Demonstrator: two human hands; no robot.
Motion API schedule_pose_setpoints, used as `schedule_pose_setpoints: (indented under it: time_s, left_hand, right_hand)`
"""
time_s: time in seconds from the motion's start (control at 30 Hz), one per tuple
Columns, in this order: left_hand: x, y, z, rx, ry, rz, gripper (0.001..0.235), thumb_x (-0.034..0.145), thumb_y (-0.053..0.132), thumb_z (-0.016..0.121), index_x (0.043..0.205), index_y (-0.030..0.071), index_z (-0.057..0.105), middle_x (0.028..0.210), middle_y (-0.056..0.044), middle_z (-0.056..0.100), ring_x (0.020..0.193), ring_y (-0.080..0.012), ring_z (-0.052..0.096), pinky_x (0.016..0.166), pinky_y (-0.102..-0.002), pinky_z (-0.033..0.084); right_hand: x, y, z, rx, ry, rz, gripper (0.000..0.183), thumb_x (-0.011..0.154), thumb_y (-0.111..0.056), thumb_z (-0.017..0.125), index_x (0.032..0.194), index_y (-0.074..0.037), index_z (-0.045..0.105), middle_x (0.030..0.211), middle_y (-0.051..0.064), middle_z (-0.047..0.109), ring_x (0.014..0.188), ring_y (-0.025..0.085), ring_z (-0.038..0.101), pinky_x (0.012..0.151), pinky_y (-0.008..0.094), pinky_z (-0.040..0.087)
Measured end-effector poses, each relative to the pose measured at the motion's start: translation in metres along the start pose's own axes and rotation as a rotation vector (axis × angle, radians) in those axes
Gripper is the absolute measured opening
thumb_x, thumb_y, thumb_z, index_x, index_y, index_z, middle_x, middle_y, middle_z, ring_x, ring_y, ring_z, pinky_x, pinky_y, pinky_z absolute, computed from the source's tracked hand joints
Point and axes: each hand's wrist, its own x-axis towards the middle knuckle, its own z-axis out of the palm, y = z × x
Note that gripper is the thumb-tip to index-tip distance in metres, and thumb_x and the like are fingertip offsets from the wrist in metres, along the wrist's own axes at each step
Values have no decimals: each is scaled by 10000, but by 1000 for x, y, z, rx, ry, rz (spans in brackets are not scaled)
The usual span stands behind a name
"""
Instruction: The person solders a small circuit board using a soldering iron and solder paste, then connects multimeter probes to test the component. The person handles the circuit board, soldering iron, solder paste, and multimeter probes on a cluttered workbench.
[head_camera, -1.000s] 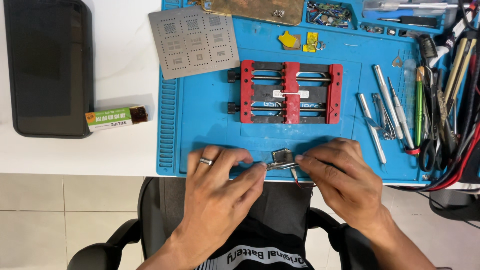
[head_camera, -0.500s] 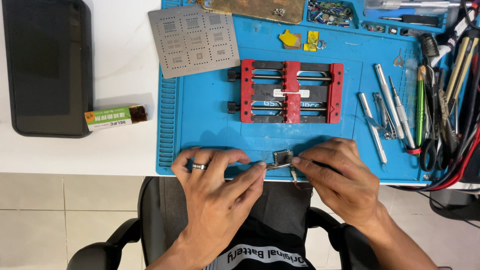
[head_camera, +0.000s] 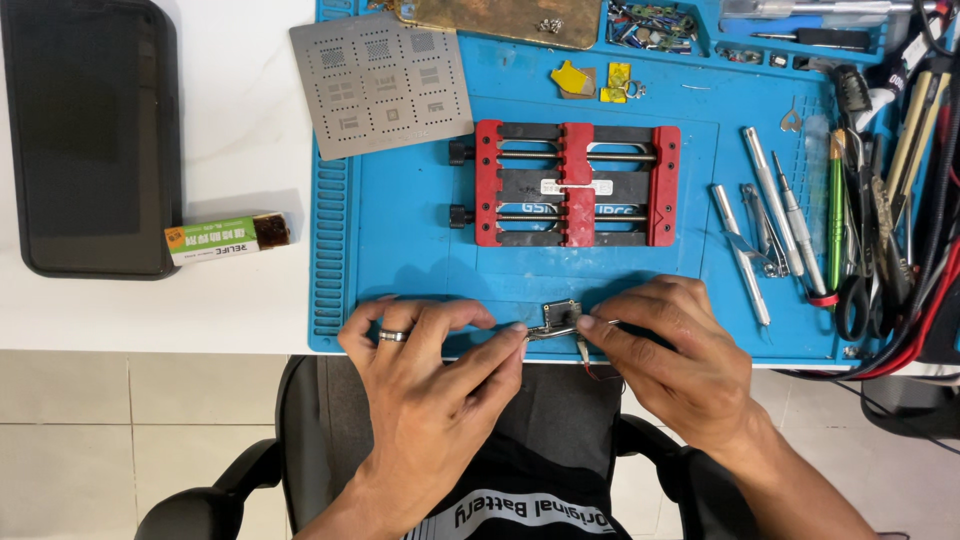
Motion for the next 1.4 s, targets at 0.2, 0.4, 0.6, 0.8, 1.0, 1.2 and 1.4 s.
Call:
schedule_pose_setpoints:
  time_s: [0.2,0.4,0.6,0.8,1.0,1.2,1.4]
  left_hand:
    - [0,0,2,-4,22,-19,194,932,157,911,958,320,808,1030,83,721,894,-171,616,1005,-476,339]
    - [-2,2,3,10,1,-76,114,937,215,881,975,289,802,1027,85,718,903,-176,624,992,-454,352]
    - [3,3,2,16,-1,-71,130,923,186,861,919,301,802,995,81,696,859,-183,587,943,-452,376]
    - [4,5,3,19,-48,-121,134,933,212,840,872,319,788,993,70,685,868,-199,583,950,-474,361]
    - [4,4,3,43,-84,-126,146,920,213,802,874,349,774,982,63,691,877,-204,581,958,-495,366]
    - [2,3,4,33,-90,-134,110,931,241,802,916,348,779,997,71,699,885,-211,612,981,-503,354]
    - [1,4,5,33,-89,-149,114,922,231,812,901,343,803,978,51,708,882,-202,633,991,-517,357]
  right_hand:
    - [-6,1,2,-69,-8,-18,160,1030,-10,748,1184,-28,790,1062,143,746,923,319,689,887,460,517]
    - [-16,6,1,-121,-60,-28,243,1045,1,757,1274,-79,768,1124,127,741,976,324,681,923,483,516]
    - [-16,6,-1,-145,-104,-20,294,1024,17,802,1294,-86,752,1142,116,734,983,335,659,922,501,510]
    - [-21,5,-2,-141,-123,24,318,973,-45,894,1266,-82,776,1174,93,714,1012,320,675,938,498,504]
    - [-14,1,-5,-133,-140,27,269,973,-56,881,1224,-57,785,1170,99,706,946,322,669,797,459,540]
    - [-20,2,-9,-190,-207,31,356,1022,-57,834,1361,-126,751,1219,74,711,1016,295,679,840,470,565]
    - [-8,-2,-11,-173,-194,-17,253,1024,-42,785,1275,-72,778,1158,113,720,948,296,688,793,462,573]
